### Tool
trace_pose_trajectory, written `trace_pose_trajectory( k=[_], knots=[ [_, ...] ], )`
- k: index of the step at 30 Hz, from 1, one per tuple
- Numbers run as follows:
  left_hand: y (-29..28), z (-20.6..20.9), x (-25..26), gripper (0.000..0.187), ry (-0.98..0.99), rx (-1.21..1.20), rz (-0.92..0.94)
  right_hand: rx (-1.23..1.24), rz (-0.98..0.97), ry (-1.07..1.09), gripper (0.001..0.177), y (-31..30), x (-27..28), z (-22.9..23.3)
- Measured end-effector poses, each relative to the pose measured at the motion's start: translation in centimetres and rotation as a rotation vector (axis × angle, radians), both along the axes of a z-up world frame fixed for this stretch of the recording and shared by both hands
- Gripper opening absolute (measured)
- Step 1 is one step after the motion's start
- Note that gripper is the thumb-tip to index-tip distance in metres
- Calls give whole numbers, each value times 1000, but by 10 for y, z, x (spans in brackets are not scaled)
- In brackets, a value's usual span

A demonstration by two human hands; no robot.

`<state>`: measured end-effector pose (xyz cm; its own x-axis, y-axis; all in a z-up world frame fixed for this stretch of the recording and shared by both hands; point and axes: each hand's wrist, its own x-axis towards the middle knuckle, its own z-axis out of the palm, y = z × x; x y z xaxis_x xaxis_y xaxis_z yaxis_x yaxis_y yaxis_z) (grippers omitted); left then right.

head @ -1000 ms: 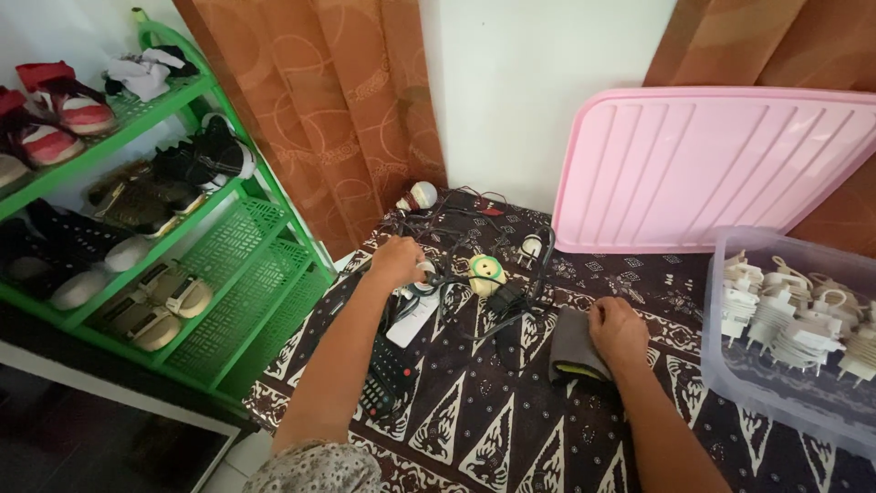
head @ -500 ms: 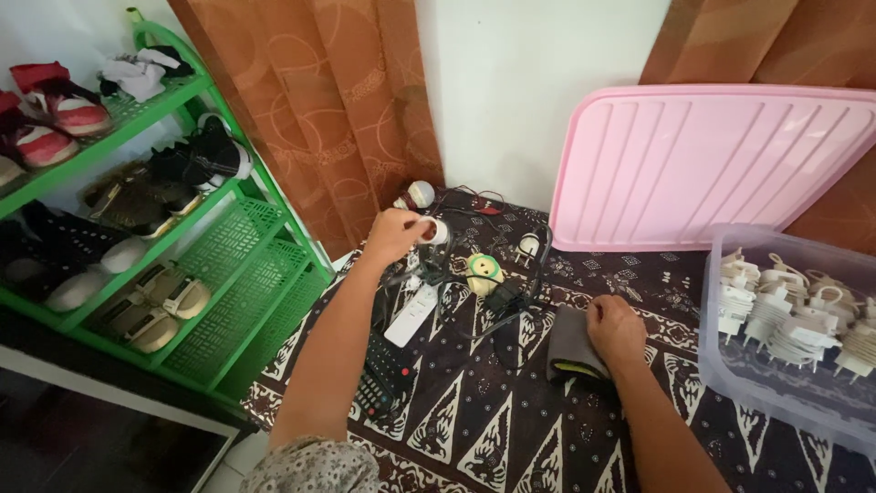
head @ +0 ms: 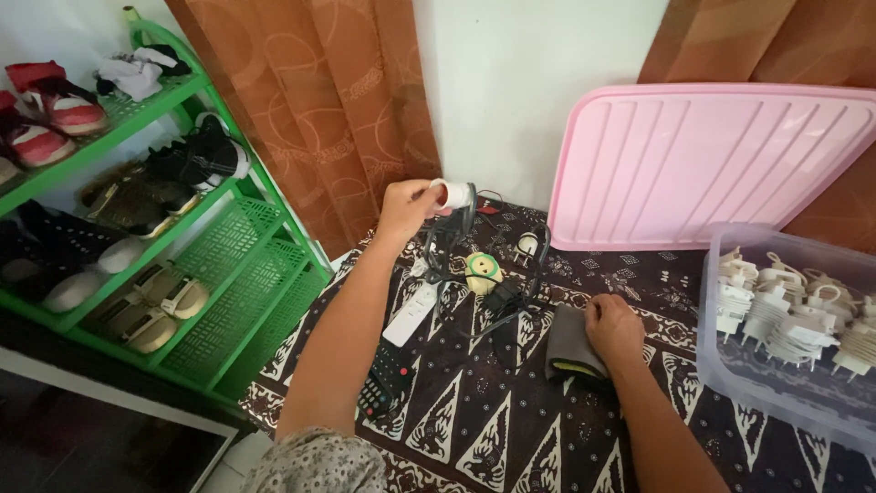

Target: Organizing power adapters and light bulbs into containers.

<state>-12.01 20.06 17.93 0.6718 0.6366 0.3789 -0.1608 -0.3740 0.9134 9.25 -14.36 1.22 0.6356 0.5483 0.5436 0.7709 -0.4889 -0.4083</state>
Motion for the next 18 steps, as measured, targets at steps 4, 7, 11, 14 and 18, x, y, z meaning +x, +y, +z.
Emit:
trace_pose_trajectory(
  k=[4, 7, 11, 14, 18],
  knots=[
    [-13, 23, 8, 26, 42, -104, 7, -26, -9, -4, 15, 0, 1, 0],
    [-11, 21, 18, 27, 39, -102, -16, -41, -4, 1, 17, 0, 2, -1],
    [-10, 22, 27, 28, 4, -148, -53, -44, -13, 35, 17, 0, 1, 0],
    [-14, 27, 33, 27, -35, -147, -72, -52, -18, 21, 17, 0, 1, 2],
    [-15, 29, 48, 22, -65, -107, -57, -84, -4, 62, 16, 1, 7, -4]
  ],
)
